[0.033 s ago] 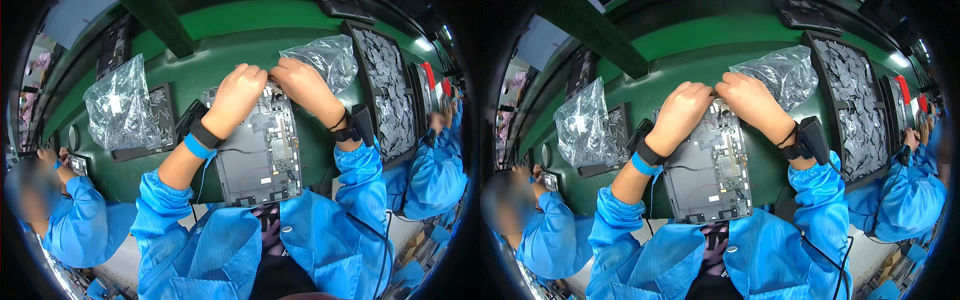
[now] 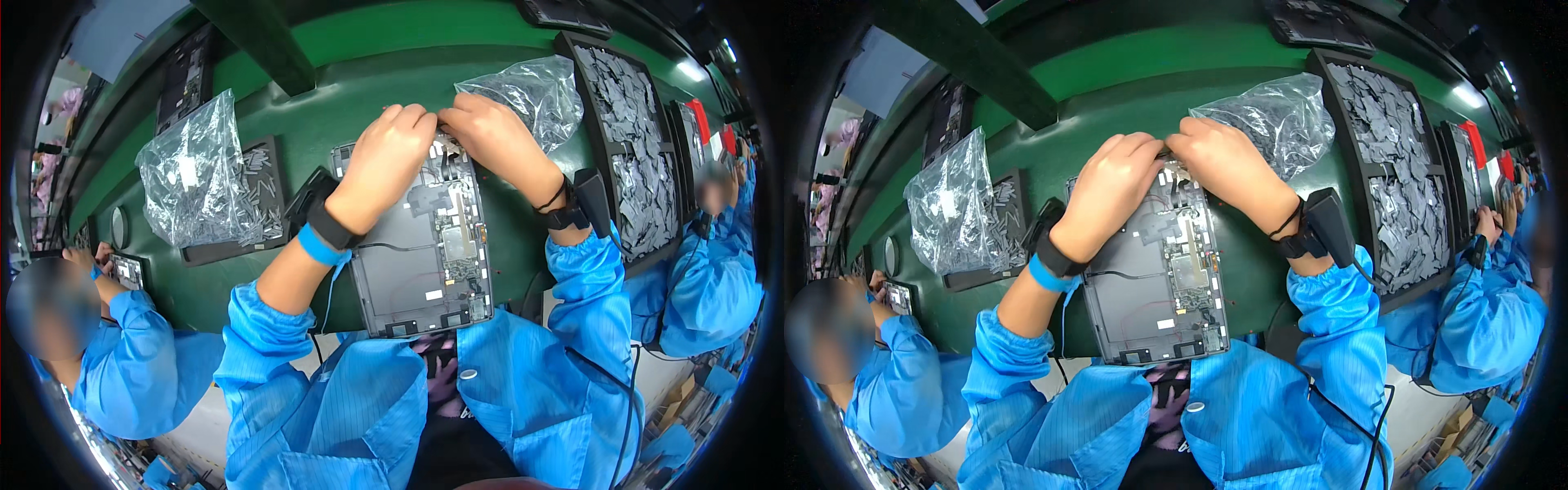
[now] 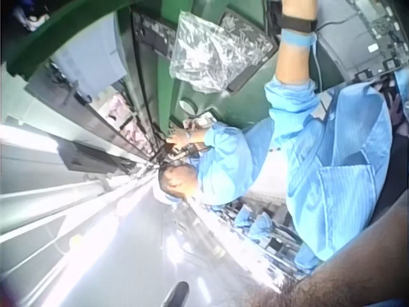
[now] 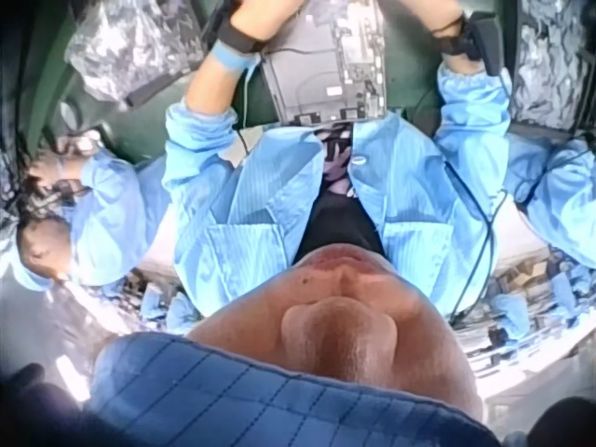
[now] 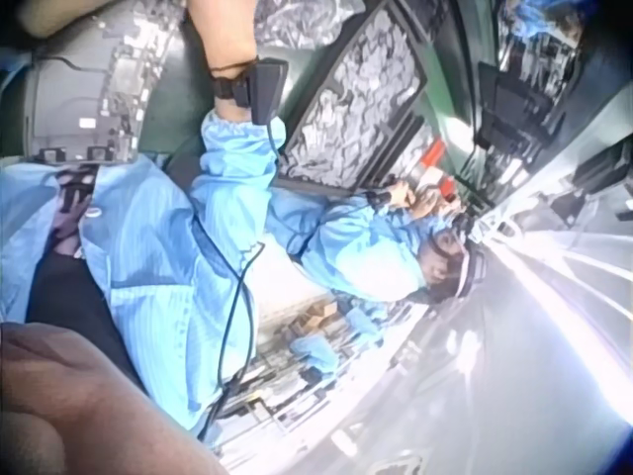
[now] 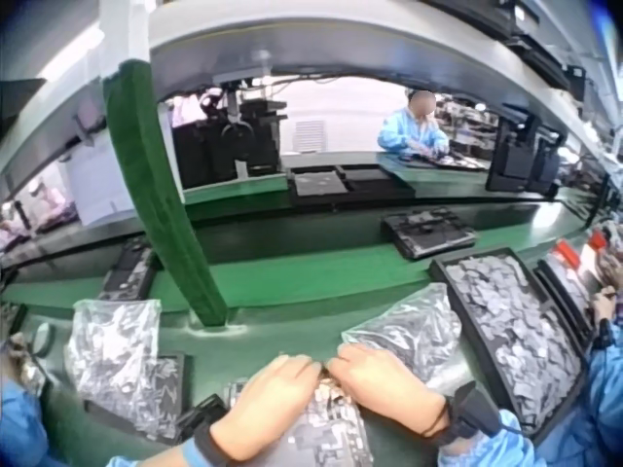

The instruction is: Assembling internal components and connecting cables within a tablet device on a factory line.

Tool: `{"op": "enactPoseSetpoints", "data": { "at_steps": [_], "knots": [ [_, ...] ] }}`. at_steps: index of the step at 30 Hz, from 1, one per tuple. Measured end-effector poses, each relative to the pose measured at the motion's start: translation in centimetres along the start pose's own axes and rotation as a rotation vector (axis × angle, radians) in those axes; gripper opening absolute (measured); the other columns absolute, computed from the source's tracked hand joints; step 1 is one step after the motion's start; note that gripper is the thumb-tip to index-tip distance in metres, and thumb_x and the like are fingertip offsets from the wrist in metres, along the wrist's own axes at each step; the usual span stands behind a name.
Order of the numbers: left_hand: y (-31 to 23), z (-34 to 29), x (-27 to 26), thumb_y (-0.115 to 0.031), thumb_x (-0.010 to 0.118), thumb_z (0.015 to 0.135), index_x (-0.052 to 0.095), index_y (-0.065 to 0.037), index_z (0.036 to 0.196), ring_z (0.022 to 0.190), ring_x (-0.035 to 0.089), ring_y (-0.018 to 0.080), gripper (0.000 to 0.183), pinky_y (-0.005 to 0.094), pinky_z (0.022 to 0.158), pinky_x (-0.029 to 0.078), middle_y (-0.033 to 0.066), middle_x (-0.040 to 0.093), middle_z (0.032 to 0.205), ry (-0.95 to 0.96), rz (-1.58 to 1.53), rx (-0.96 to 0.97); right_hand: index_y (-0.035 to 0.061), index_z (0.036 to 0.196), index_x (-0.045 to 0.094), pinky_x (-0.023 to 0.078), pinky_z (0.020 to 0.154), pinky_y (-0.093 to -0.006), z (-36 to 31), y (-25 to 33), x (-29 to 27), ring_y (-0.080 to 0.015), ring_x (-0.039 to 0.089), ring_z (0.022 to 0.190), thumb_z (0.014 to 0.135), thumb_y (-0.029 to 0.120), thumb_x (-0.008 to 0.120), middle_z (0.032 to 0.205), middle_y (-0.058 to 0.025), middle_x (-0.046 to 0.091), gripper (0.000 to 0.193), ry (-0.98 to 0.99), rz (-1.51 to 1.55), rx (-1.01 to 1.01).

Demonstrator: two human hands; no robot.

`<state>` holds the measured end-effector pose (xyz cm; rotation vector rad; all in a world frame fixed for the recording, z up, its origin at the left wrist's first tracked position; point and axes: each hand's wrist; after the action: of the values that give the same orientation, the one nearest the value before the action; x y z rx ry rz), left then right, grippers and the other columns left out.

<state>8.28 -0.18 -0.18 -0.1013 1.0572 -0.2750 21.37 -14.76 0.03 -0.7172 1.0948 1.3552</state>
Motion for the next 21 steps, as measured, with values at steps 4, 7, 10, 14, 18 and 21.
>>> {"op": "enactPoseSetpoints", "data": {
  "at_steps": [4,7,10,14,18,21],
  "knots": [
    [-2.5,-2.5,-2.7,-0.006,0.069,0.076,0.064,-0.001,0.102,0.091,0.059,0.0264,0.027,0.0364,0.078,0.05,0.0109,0.062,0.103,0.056,0.009,0.036,0.0015,0.103,0.066,0.051,0.077,-0.0416,-1.2,-0.9,-1.2,-0.0336,0.061,0.089,0.085,0.006,0.064,0.094,-0.0154,0.063,0.019,-0.221,0.187,0.071],
    [-4.3,-4.7,-3.6,-0.007,0.066,0.076,0.062,0.001,0.107,0.093,0.059,0.0244,0.032,0.0338,0.078,0.049,0.0112,0.061,0.107,0.177,0.063,0.084,0.002,0.096,0.069,0.051,0.076,-0.038,-2.6,-0.5,-2.9,-0.0325,0.063,0.085,0.084,0.004,0.066,0.09,-0.0148,0.067,0.013,-0.284,0.266,0.159],
    [-4.9,-5.6,-3.3,-0.009,0.061,0.076,0.06,0.004,0.113,0.094,0.058,0.0236,0.039,0.0323,0.078,0.048,0.013,0.059,0.112,0.207,0.138,0.139,0.0018,0.095,0.069,0.051,0.074,-0.0373,-4.2,1.0,-2.8,-0.031,0.064,0.083,0.083,0.003,0.066,0.088,-0.0133,0.067,0.013,-0.306,0.281,0.136],
    [-5.0,-5.6,-2.9,-0.009,0.058,0.075,0.059,0.006,0.117,0.09,0.059,0.0228,0.045,0.0306,0.076,0.05,0.0156,0.061,0.112,0.278,0.273,0.197,0.0021,0.094,0.069,0.051,0.07,-0.0362,-5.4,2.2,-2.2,-0.0282,0.063,0.08,0.081,0.001,0.068,0.084,-0.0117,0.066,0.014,-0.241,0.295,0.115],
    [-5.1,-5.4,-3.3,-0.008,0.058,0.075,0.059,0.006,0.118,0.089,0.06,0.0235,0.046,0.0314,0.078,0.051,0.0155,0.063,0.112,0.284,0.305,0.164,0.0039,0.099,0.07,0.051,0.07,-0.0352,-6.1,3.5,-1.9,-0.0276,0.062,0.08,0.076,0.0,0.071,0.09,-0.0093,0.066,0.023,-0.237,0.323,0.082],
    [-4.6,-4.9,-3.7,-0.009,0.059,0.075,0.06,0.005,0.118,0.094,0.062,0.0259,0.045,0.0336,0.082,0.052,0.014,0.063,0.113,0.207,0.188,0.121,0.0052,0.1,0.071,0.051,0.07,-0.0343,-6.1,4.2,-1.2,-0.0266,0.062,0.083,0.073,0.001,0.074,0.098,-0.0085,0.066,0.028,-0.247,0.385,0.028]
  ]
}}
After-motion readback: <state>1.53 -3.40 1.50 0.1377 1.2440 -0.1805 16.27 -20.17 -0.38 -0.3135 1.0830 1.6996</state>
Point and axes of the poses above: each hand's wrist, its own z-axis towards the middle knuckle, its own x-axis out of the palm, y = z × x
